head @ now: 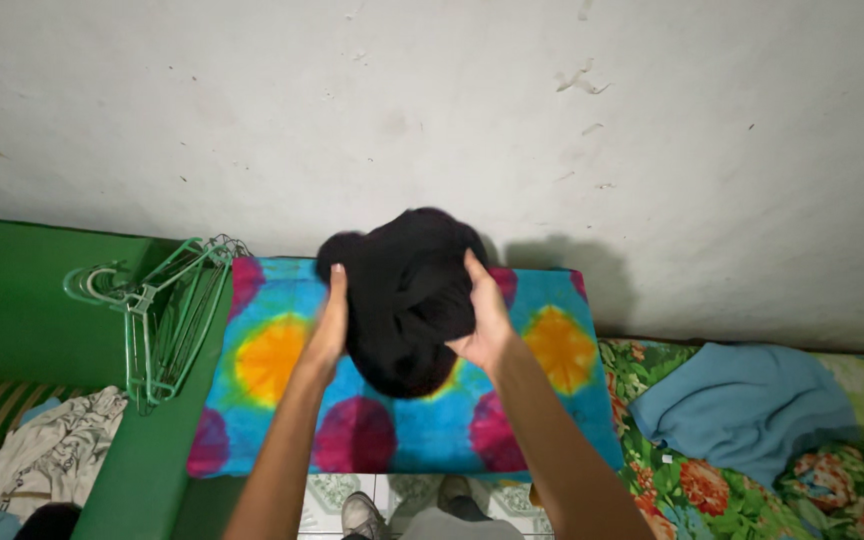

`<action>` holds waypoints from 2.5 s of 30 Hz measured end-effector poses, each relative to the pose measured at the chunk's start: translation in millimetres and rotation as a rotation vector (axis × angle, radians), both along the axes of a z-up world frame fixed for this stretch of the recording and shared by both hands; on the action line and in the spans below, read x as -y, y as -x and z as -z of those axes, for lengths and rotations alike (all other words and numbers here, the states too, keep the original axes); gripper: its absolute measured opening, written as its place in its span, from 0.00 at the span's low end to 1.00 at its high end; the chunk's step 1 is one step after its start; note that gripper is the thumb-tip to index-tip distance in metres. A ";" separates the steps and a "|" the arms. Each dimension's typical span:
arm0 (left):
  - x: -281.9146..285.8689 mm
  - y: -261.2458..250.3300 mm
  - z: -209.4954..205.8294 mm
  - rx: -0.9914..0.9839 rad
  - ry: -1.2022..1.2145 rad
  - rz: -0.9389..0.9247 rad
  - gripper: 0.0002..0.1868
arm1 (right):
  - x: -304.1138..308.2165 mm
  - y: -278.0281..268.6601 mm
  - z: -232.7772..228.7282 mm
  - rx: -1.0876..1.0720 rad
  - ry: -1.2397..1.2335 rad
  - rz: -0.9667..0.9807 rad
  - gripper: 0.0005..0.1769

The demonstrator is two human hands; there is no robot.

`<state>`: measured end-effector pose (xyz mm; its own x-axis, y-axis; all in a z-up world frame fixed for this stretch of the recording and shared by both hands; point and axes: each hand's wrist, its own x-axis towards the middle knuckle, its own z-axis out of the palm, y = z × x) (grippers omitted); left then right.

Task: The person folds several garments by hand on a small table covered with a colorful cloth. They handle black shorts, a black t-shirt, and a white t-shirt, smoothing and folding each item before placing it on a growing stack on the bed.

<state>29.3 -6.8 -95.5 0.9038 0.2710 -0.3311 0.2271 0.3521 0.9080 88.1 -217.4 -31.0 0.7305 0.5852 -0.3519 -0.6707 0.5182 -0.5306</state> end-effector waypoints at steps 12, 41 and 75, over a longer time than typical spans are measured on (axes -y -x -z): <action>14.3 13.4 -23.1 0.139 0.477 0.009 0.35 | 91.2 -66.8 27.4 0.098 -0.141 0.046 0.15; -15.7 62.6 -47.4 0.139 0.088 0.161 0.34 | -83.8 7.3 149.2 0.753 0.352 -0.116 0.32; -1.8 38.9 82.3 -0.331 0.241 -0.007 0.50 | -30.7 16.2 38.5 -0.142 -0.099 -0.033 0.26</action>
<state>-9.7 -5.0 -177.9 0.7360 0.1557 -0.6588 0.4904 0.5483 0.6774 71.8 -186.7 -69.5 0.6573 0.6449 -0.3899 -0.7529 0.5395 -0.3770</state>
